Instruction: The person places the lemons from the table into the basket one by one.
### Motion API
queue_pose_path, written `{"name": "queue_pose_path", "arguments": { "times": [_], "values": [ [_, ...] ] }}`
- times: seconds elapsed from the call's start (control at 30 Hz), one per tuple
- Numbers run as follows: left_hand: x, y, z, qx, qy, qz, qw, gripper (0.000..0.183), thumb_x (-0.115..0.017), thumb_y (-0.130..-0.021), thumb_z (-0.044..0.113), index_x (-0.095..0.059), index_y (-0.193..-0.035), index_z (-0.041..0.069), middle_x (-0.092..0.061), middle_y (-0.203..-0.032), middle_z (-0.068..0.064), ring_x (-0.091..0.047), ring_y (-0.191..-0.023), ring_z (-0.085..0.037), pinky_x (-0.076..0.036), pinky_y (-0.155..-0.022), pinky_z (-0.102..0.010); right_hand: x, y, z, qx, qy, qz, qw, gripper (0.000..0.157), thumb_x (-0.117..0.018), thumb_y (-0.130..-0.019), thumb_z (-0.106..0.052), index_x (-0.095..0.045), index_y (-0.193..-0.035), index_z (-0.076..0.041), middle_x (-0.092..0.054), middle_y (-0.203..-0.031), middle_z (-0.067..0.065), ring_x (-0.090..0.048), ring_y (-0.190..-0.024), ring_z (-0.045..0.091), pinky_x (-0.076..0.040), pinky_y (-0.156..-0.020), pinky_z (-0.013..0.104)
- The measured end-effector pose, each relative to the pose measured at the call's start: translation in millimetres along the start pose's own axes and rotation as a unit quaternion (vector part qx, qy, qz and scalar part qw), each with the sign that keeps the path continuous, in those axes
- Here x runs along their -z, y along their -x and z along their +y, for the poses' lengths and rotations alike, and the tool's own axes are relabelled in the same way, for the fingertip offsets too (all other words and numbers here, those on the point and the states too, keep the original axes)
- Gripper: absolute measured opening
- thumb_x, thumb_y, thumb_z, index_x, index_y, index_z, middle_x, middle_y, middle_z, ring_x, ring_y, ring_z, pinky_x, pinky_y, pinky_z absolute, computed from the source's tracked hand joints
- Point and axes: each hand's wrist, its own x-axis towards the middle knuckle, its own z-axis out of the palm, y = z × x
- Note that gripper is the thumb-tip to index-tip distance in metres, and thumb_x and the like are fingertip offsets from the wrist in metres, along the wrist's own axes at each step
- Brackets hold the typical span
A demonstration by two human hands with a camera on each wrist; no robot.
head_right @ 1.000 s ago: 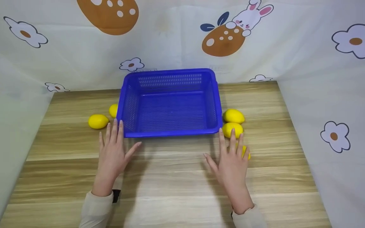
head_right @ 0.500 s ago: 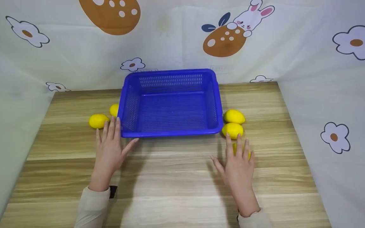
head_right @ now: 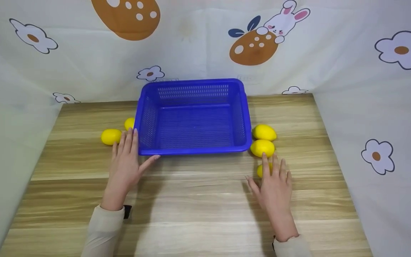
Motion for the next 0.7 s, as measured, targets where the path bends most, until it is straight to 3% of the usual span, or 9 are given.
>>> {"name": "queue_pose_path", "arguments": {
  "times": [0.33, 0.57, 0.7],
  "values": [
    [-1.7, -4.1, -0.6, -0.009, -0.011, 0.006, 0.9999, 0.114, -0.055, -0.093, 0.077, -0.021, -0.166, -0.003, -0.02, -0.174, -0.023, -0.021, -0.161, -0.041, -0.011, -0.131, -0.06, -1.7, -2.7, 9.6, 0.001, 0.008, -0.006, 1.0, 0.086, -0.074, -0.098, -0.038, -0.033, -0.162, 0.001, -0.037, -0.158, 0.04, -0.034, -0.142, 0.066, -0.031, -0.11, 0.082],
    [-2.0, -6.1, 0.1, -0.012, -0.002, -0.001, 0.9999, 0.123, -0.035, -0.088, 0.091, -0.021, -0.166, -0.003, -0.019, -0.174, -0.024, -0.02, -0.161, -0.041, -0.011, -0.131, -0.06, -1.7, -6.2, 14.6, -0.001, 0.011, -0.013, 1.0, 0.085, -0.073, -0.099, -0.041, -0.034, -0.161, 0.002, -0.038, -0.156, 0.04, -0.034, -0.142, 0.066, -0.032, -0.11, 0.082],
    [-1.7, -7.8, 0.8, -0.008, 0.011, -0.005, 0.9999, 0.122, -0.043, -0.089, 0.088, -0.021, -0.166, -0.004, -0.017, -0.174, -0.024, -0.017, -0.162, -0.04, -0.01, -0.132, -0.059, -2.7, -6.9, 17.5, 0.008, 0.013, -0.004, 1.0, 0.083, -0.074, -0.098, -0.039, -0.036, -0.159, 0.003, -0.04, -0.154, 0.041, -0.037, -0.14, 0.066, -0.034, -0.108, 0.082]
  ]
}}
